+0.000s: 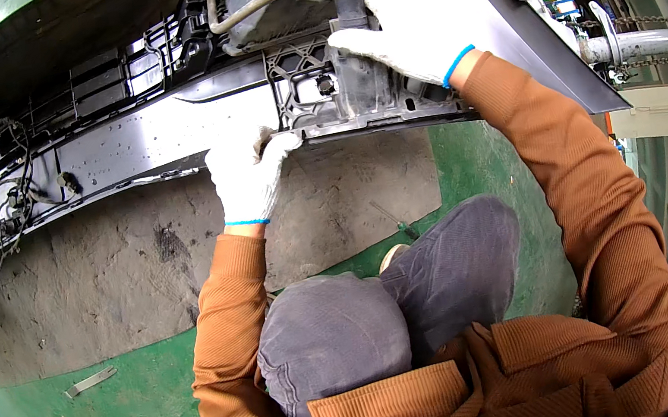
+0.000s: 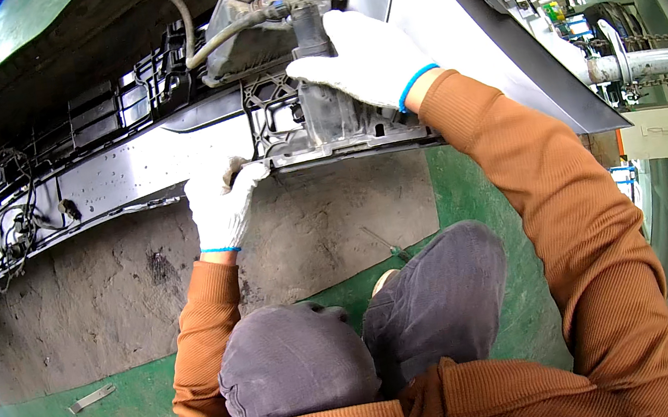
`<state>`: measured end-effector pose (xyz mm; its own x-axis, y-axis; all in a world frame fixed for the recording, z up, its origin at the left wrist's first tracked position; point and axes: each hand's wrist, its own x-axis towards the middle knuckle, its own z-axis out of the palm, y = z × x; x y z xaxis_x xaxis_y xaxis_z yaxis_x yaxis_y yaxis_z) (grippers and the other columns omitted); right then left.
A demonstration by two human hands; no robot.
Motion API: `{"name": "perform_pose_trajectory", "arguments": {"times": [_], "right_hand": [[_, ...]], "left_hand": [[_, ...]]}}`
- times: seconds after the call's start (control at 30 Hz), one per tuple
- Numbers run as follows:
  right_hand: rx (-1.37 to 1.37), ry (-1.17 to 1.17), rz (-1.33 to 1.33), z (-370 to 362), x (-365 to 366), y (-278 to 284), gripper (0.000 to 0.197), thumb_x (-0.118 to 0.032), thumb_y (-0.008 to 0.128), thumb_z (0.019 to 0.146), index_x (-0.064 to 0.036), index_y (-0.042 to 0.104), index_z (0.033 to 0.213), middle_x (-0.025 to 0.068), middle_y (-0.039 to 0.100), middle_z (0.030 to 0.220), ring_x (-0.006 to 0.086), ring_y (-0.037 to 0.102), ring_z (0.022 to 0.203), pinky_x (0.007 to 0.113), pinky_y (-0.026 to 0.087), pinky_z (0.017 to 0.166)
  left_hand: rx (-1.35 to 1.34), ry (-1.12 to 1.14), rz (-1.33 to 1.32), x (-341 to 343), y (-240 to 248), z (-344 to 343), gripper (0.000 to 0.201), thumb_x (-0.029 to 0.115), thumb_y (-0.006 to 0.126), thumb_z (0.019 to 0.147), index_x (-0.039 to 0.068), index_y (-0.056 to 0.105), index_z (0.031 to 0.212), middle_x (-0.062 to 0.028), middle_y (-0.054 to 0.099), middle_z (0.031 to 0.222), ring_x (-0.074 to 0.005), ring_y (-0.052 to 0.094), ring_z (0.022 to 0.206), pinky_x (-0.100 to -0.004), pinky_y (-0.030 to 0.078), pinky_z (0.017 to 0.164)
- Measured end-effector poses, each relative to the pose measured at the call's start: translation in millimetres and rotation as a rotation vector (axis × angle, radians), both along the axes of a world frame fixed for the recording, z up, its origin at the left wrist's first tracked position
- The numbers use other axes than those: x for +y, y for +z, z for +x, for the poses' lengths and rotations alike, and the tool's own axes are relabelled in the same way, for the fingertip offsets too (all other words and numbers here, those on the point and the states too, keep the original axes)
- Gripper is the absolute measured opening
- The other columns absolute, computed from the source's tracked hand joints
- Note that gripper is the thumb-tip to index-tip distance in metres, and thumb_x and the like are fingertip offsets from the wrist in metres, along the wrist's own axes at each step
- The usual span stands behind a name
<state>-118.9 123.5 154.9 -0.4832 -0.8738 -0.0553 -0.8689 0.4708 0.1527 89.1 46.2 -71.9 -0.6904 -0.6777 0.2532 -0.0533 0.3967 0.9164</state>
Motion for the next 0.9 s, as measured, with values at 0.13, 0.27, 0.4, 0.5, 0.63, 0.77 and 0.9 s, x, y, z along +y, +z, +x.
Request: {"name": "perform_pose_trajectory", "arguments": {"times": [0.13,0.27,0.4,0.5,0.63,0.77,0.9], "right_hand": [[-0.046,0.001,0.028,-7.2,21.2,33.0,0.074,-0.058,0.066,0.098,0.0029,0.060,0.141,0.0281,0.066,0.136,0.0416,0.065,0.125,0.046,0.050,0.108],[-0.137,-0.203,0.321,-45.3,34.7,63.1,0.088,-0.064,0.067,0.094,0.0055,0.057,0.147,0.0257,0.068,0.137,0.0405,0.065,0.128,0.044,0.049,0.111],[-0.205,-0.135,0.497,-49.3,20.6,62.8,0.092,-0.068,0.068,0.092,0.0099,0.059,0.140,0.0318,0.068,0.132,0.0420,0.066,0.125,0.044,0.050,0.108],[-0.263,-0.189,0.498,-42.5,25.3,45.6,0.091,-0.063,0.072,0.090,0.0115,0.056,0.139,0.0342,0.066,0.133,0.0447,0.065,0.125,0.046,0.050,0.108],[-0.213,-0.149,0.329,-45.1,40.8,27.1,0.092,-0.051,0.079,0.086,0.0103,0.049,0.148,0.0349,0.064,0.137,0.0454,0.063,0.129,0.046,0.049,0.111],[-0.241,-0.136,0.165,-42.0,51.1,18.9,0.090,-0.042,0.081,0.086,0.0086,0.046,0.151,0.0351,0.063,0.139,0.0459,0.062,0.130,0.046,0.049,0.111],[-0.235,-0.158,0.173,-39.4,51.4,20.5,0.089,-0.039,0.081,0.086,0.0042,0.045,0.155,0.0351,0.064,0.136,0.0473,0.063,0.126,0.047,0.049,0.110]], "left_hand": [[-0.023,-0.020,0.106,-0.9,8.0,4.6,0.034,0.034,0.087,0.086,0.002,0.080,0.095,-0.0138,0.076,0.079,-0.0217,0.072,0.070,-0.0338,0.056,0.070],[-0.014,-0.044,0.119,-0.8,9.9,3.8,0.033,0.032,0.086,0.087,0.001,0.080,0.095,-0.0137,0.076,0.079,-0.0217,0.072,0.071,-0.0340,0.057,0.072],[-0.009,-0.018,0.099,2.4,3.3,3.8,0.031,0.031,0.085,0.088,0.001,0.080,0.096,-0.0139,0.076,0.079,-0.0219,0.073,0.073,-0.0347,0.057,0.073],[0.014,-0.032,0.126,3.3,9.6,4.1,0.030,0.030,0.084,0.088,0.001,0.080,0.095,-0.0141,0.076,0.079,-0.0223,0.073,0.073,-0.0347,0.057,0.073],[-0.021,-0.026,0.136,3.7,10.0,3.8,0.028,0.029,0.081,0.090,0.001,0.080,0.094,-0.0142,0.076,0.079,-0.0224,0.072,0.073,-0.0344,0.056,0.073],[-0.003,-0.013,0.155,6.0,4.7,4.3,0.027,0.027,0.082,0.089,0.001,0.079,0.094,-0.0142,0.076,0.081,-0.0222,0.072,0.073,-0.0341,0.056,0.073],[-0.024,-0.021,0.192,4.3,11.4,2.0,0.028,0.027,0.085,0.088,0.001,0.080,0.095,-0.0138,0.077,0.082,-0.0218,0.072,0.073,-0.0338,0.057,0.073]]}}
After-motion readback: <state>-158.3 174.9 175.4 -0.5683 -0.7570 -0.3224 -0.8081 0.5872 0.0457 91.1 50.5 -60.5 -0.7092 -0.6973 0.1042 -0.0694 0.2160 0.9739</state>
